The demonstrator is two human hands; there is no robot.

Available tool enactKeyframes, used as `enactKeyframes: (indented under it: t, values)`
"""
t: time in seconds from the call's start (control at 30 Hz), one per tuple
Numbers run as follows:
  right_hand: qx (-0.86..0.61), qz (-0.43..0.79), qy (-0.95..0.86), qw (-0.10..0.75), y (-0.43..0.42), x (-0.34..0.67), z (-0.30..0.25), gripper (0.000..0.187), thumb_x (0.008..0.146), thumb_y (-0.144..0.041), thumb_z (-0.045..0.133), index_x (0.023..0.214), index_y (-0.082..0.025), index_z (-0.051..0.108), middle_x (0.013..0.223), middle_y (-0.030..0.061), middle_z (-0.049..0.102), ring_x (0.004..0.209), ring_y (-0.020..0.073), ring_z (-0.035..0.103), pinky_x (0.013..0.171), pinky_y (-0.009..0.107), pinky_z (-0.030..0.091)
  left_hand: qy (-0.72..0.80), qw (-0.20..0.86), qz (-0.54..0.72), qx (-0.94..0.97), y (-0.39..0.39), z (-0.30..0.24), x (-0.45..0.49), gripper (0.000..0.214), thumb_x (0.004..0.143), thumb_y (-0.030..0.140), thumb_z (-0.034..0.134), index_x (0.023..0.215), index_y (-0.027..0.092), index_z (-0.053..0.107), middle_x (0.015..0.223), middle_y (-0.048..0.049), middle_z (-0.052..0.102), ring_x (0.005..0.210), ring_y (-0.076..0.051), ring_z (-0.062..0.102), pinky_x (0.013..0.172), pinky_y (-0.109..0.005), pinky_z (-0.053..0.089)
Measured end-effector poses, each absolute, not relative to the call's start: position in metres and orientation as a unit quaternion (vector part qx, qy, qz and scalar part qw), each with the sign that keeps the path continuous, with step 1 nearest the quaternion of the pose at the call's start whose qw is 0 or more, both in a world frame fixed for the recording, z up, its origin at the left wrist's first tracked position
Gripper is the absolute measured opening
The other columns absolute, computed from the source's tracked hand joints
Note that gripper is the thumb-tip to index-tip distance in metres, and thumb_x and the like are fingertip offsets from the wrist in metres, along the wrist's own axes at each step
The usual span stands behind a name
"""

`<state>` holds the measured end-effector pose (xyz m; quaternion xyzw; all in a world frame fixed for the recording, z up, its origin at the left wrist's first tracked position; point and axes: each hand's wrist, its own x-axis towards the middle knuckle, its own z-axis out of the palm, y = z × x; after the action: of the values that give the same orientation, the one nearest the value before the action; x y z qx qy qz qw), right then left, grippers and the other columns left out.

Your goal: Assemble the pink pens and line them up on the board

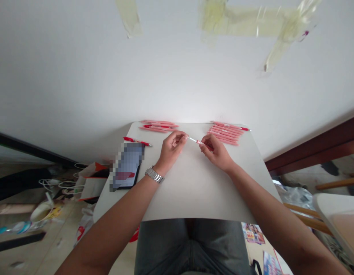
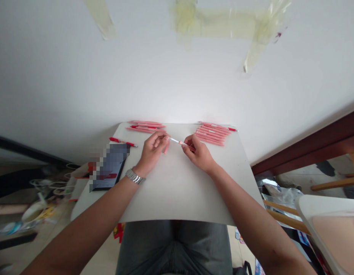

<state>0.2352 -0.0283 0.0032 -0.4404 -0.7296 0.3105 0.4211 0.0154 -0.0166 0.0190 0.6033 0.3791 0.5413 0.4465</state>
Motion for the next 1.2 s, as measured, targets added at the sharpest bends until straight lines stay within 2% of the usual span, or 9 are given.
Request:
enactKeyframes:
  t: [0.17,0.37,0.6,0.83,1.03,1.2]
  values:
    - [-0.428,0.326,-0.738,0.408,-0.0297,0.2355,0.0037,0.025,0.105,-0.048,0.056,0.114,-0.025,0.056,0.085,0.001,0.062,0.07,0.0159,0.055,0.065,0.03,0.043,0.385,0.437,0.525,0.621,-0.0163,0.0184,0.0158,0.032,0.096,0.051,0.072,0.1,0.02,0.07,0.081,-0.0024,0.068,0.068,-0.013,0.059,0.064,-0.026,0.048]
    - [-0.437,0.297,-0.75,0.399,-0.0318,0.2356,0.0057,0.028,0.106,-0.048,0.055,0.121,-0.025,0.06,0.084,0.0006,0.063,0.066,0.015,0.052,0.064,0.03,0.041,0.391,0.434,0.505,0.636,-0.0163,0.0166,0.0165,0.031,0.094,0.05,0.073,0.1,0.02,0.071,0.098,-0.0062,0.075,0.083,-0.017,0.067,0.071,-0.026,0.052]
    - [-0.439,0.251,-0.77,0.389,-0.032,0.2349,0.0087,0.03,0.108,-0.051,0.052,0.112,-0.024,0.066,0.077,-0.0001,0.06,0.066,0.0156,0.051,0.065,0.03,0.04,0.373,0.433,0.504,0.648,-0.0168,0.0148,0.0174,0.023,0.097,0.043,0.072,0.101,0.02,0.072,0.1,-0.0057,0.076,0.091,-0.017,0.068,0.08,-0.028,0.053]
    - [-0.444,0.25,-0.767,0.39,-0.0312,0.2357,0.0067,0.032,0.107,-0.053,0.053,0.109,-0.024,0.066,0.078,0.001,0.063,0.067,0.0165,0.051,0.065,0.03,0.041,0.392,0.436,0.508,0.631,-0.0171,0.0177,0.0173,0.032,0.095,0.051,0.072,0.102,0.02,0.071,0.1,-0.0064,0.074,0.083,-0.016,0.067,0.069,-0.025,0.051]
    - [-0.445,0.255,-0.764,0.392,-0.029,0.2384,0.0055,0.031,0.107,-0.052,0.053,0.108,-0.024,0.066,0.075,-0.0005,0.058,0.065,0.0156,0.048,0.063,0.03,0.038,0.381,0.441,0.55,0.598,-0.0167,0.0176,0.0161,0.03,0.095,0.05,0.074,0.101,0.021,0.069,0.087,-0.0031,0.069,0.065,-0.012,0.058,0.06,-0.026,0.048]
    - [-0.45,0.252,-0.758,0.399,-0.0291,0.2391,0.0083,0.034,0.107,-0.056,0.052,0.107,-0.024,0.065,0.075,-0.0006,0.057,0.065,0.0156,0.047,0.063,0.03,0.037,0.387,0.414,0.6,0.565,-0.0157,0.0187,0.0149,0.026,0.096,0.048,0.073,0.102,0.023,0.068,0.098,-0.0037,0.07,0.068,-0.011,0.06,0.063,-0.027,0.052]
